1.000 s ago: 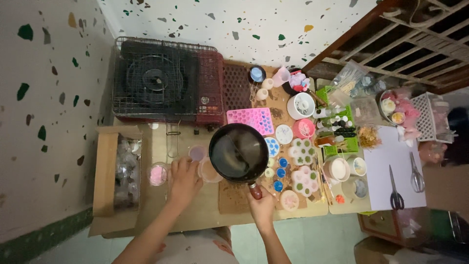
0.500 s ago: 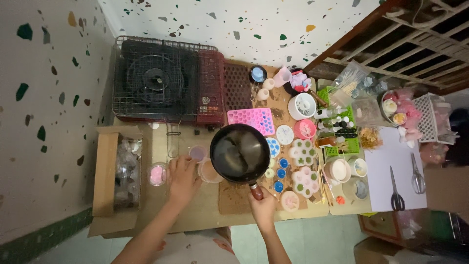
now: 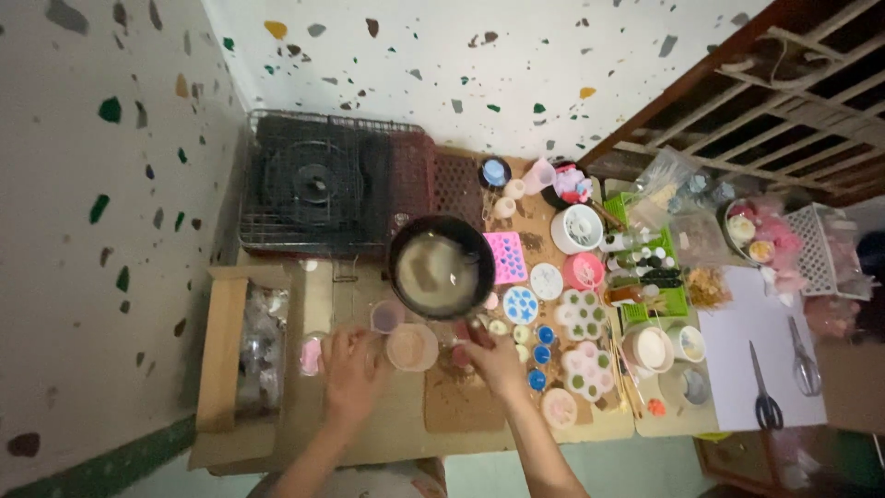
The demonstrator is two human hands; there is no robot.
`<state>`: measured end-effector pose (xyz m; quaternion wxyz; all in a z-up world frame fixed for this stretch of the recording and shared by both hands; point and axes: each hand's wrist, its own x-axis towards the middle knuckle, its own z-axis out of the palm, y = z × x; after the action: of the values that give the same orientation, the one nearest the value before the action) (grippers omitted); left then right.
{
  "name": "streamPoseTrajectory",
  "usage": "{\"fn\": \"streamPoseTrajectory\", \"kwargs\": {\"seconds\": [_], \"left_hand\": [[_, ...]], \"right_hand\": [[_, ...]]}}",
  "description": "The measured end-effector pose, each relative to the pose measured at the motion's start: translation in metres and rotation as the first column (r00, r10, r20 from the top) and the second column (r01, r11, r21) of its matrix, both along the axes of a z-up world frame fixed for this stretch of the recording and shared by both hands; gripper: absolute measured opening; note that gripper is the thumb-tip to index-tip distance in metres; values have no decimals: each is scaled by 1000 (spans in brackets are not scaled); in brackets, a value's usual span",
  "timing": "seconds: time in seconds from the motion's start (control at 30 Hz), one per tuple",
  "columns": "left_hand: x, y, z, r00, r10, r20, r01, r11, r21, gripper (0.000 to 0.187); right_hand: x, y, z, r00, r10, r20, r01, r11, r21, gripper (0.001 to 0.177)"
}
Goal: Pouring melted wax into various molds and adding fragrances to create candles.
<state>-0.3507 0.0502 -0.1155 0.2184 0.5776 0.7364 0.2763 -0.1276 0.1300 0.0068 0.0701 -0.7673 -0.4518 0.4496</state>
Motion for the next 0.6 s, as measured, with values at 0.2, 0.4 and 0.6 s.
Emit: {"fn": "streamPoseTrajectory", "kwargs": {"seconds": [0.2,0.4,0.6], "left_hand": [[10,-27,12,998,56,29,-61,983,172,28],[13,-53,46,995,-2,103,1,1000,5,36],[21,-63,34,946,-61,320,-32,960,278,36]], "right_hand": [[-62,81,-65,931,52,-360,-7,992,124,10],[-140,127,-65,924,150,-353,-88,979,186,14],[-183,149,-72,945,159,-284,-65,948,312,28]]}}
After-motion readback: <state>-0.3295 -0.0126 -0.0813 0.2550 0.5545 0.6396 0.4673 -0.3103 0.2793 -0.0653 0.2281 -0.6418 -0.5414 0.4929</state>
